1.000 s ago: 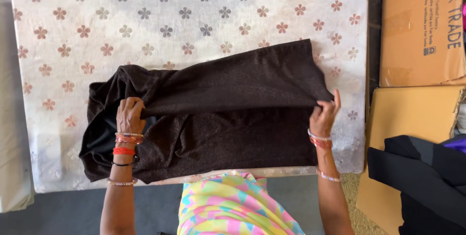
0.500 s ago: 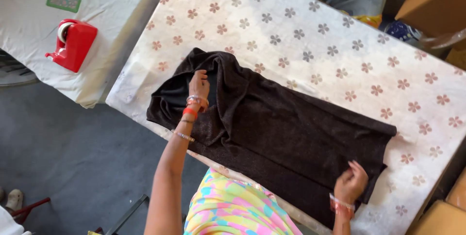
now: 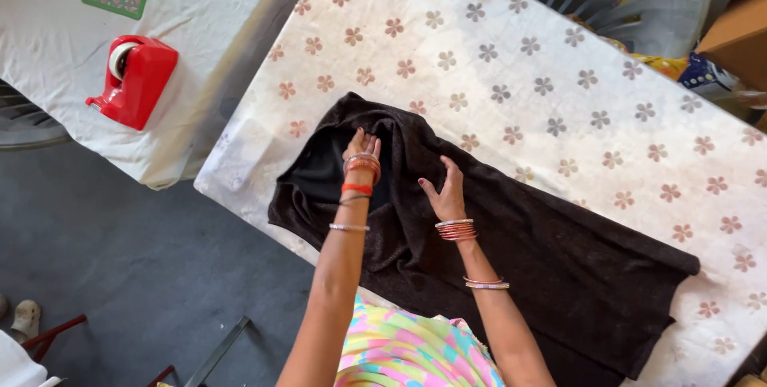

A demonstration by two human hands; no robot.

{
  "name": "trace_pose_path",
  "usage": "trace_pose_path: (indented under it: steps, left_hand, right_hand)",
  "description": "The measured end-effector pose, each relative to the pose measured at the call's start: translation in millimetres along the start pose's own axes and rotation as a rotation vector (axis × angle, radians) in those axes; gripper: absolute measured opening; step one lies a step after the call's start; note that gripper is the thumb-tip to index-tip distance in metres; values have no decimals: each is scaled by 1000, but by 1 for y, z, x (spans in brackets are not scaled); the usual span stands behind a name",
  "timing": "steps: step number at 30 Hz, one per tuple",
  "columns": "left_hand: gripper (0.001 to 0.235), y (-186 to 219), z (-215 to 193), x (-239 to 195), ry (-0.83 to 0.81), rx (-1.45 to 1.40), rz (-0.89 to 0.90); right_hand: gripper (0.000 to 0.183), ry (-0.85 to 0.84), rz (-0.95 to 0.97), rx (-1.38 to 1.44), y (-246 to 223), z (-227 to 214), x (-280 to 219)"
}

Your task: The person folds a dark brown garment on a table with a floral-patterned cloth. They smooth and align the fabric, fold it in half multiple times, and adjust the edges to create a compact bundle.

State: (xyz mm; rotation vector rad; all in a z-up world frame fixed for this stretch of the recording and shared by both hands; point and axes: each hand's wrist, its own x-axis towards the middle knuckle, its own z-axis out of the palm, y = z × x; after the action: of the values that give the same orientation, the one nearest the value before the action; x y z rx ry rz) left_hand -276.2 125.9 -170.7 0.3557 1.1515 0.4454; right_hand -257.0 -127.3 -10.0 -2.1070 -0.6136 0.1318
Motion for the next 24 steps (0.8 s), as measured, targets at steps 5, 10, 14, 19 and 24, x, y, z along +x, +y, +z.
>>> trace_pose_path:
  steps: [5,10,14,19,24]
  left_hand:
    - [65,29,7,-10,-415,-450,-26]
    - [44,84,34,30,-9,21,-166]
    - [33,150,72,-18,-34,343,-103]
    - [50,119,22,66,-292,89,-164]
    - [80,97,8,77,17,617,242]
  right_hand:
    - [78,133,360,324,11,31,-8]
    - [26,108,451,415,-10,18,-33]
    - [19,218,327,380,-34,16,-32]
    - [35,74,471,139,-47,11,-22]
    - [29,57,163,-201,-5,11,1]
